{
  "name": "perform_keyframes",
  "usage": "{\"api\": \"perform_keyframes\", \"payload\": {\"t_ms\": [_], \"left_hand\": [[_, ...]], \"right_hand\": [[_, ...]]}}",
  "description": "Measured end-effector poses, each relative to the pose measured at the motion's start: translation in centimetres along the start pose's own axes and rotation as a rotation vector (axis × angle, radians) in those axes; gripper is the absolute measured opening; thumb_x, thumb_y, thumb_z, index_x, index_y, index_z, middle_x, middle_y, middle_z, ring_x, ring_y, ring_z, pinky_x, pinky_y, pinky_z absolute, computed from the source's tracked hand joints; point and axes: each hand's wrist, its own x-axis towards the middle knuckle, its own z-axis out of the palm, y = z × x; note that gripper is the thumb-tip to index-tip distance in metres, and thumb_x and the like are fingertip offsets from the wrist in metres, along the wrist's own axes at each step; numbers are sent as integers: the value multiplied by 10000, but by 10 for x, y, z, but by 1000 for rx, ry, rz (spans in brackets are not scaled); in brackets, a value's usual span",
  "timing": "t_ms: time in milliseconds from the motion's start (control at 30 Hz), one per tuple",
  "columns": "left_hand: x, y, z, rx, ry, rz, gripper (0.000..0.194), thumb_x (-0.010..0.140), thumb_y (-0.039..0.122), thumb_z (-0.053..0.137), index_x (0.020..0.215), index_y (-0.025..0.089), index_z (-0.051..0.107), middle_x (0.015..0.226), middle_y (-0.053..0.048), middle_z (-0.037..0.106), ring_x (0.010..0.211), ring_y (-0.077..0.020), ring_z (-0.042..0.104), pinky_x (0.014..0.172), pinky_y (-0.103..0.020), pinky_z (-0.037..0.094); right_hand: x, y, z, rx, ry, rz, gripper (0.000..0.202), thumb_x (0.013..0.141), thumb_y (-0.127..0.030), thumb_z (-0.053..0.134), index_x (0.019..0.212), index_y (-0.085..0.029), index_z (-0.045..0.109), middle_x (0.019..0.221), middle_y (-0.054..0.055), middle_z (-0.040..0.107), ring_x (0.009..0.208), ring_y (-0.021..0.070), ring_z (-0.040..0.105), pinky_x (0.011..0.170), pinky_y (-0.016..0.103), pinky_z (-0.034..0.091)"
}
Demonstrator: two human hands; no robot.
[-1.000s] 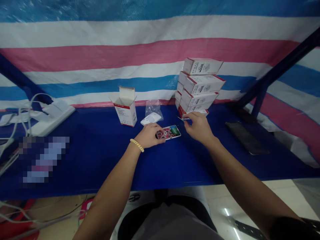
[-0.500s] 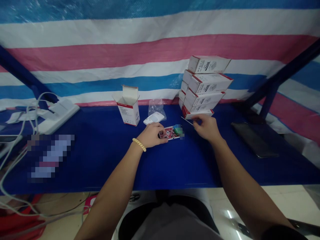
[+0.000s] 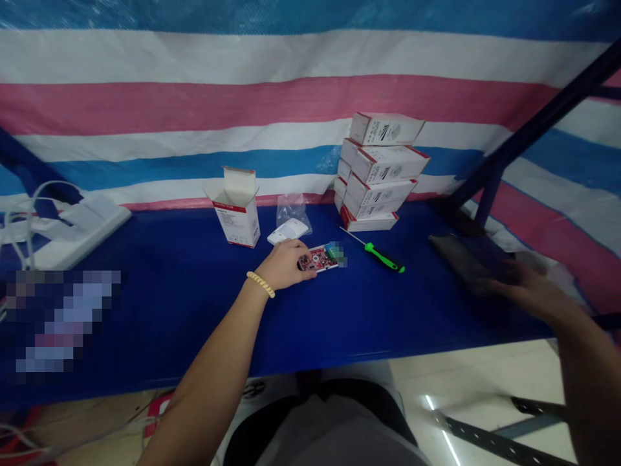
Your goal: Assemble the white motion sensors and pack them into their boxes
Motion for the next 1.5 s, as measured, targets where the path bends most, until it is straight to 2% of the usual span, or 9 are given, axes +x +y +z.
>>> {"api": "perform_keyframes", "payload": {"t_ms": [100, 200, 300, 500, 667, 867, 1200, 1333, 1500], "left_hand": [[-1, 1, 0, -14, -3, -17, 286, 754, 387, 743, 948, 186, 678, 1126, -86, 633, 1083, -266, 575, 980, -451, 438], [-2, 0, 0, -17, 1, -28, 299, 749, 392, 750, 948, 183, 672, 1129, -86, 631, 1079, -260, 575, 979, -442, 439], [-3, -1, 0, -10, 9, -21, 312, 747, 405, 753, 949, 182, 669, 1127, -84, 629, 1059, -251, 583, 971, -438, 447], [-4, -4, 1, -11, 18, -16, 335, 741, 401, 756, 973, 179, 662, 1131, -87, 626, 1065, -252, 582, 978, -444, 449], [-4, -4, 1, -10, 17, -16, 338, 755, 412, 741, 988, 183, 657, 1143, -86, 622, 1063, -251, 586, 977, -446, 447], [-3, -6, 3, 1, 38, 1, 350, 760, 429, 729, 989, 175, 653, 1124, -90, 625, 1039, -245, 592, 960, -439, 461], [-3, -5, 3, 4, 41, 8, 347, 760, 420, 731, 995, 174, 661, 1129, -86, 628, 1034, -238, 600, 968, -423, 465], [-4, -6, 3, 9, 44, 8, 359, 758, 432, 732, 999, 178, 657, 1127, -83, 625, 1025, -235, 602, 962, -422, 470], [-3, -6, 3, 16, 38, 11, 366, 759, 434, 734, 1003, 171, 661, 1122, -88, 627, 1028, -235, 601, 963, -414, 471]], "right_hand": [[1, 4, 3, 92, -241, 32, 785, 512, -541, 736, 1154, -138, 533, 1087, 232, 645, 926, 359, 638, 766, 433, 469], [-5, -6, 2, 82, -277, 21, 967, 496, -544, 739, 1293, -72, 458, 1232, 271, 582, 1060, 377, 596, 859, 428, 450], [-20, -24, 1, -52, -116, -80, 959, 502, -548, 709, 1285, -39, 490, 1251, 273, 575, 1156, 407, 535, 977, 462, 387], [-62, -74, 7, 90, 204, -338, 432, 735, -509, 507, 971, -175, 645, 957, 145, 677, 972, 296, 619, 877, 392, 468], [-60, -44, 18, 67, 453, -175, 508, 691, -536, 543, 1016, -155, 631, 1052, 190, 646, 1102, 324, 578, 983, 419, 421], [-50, 2, 39, 36, 417, -239, 576, 676, -620, 534, 955, -130, 656, 1156, 222, 596, 1154, 335, 560, 1037, 453, 352], [-50, -2, 40, -9, 297, -166, 366, 678, -475, 644, 896, -181, 628, 1148, 183, 605, 1190, 335, 529, 1031, 476, 317], [-49, -3, 39, -12, 286, -118, 515, 654, -526, 622, 1016, -159, 620, 1118, 190, 622, 1160, 354, 537, 1005, 485, 341], [-48, -8, 34, -18, 100, 103, 744, 627, -625, 566, 1205, -157, 553, 1111, 220, 630, 1115, 441, 522, 888, 566, 399]]}}
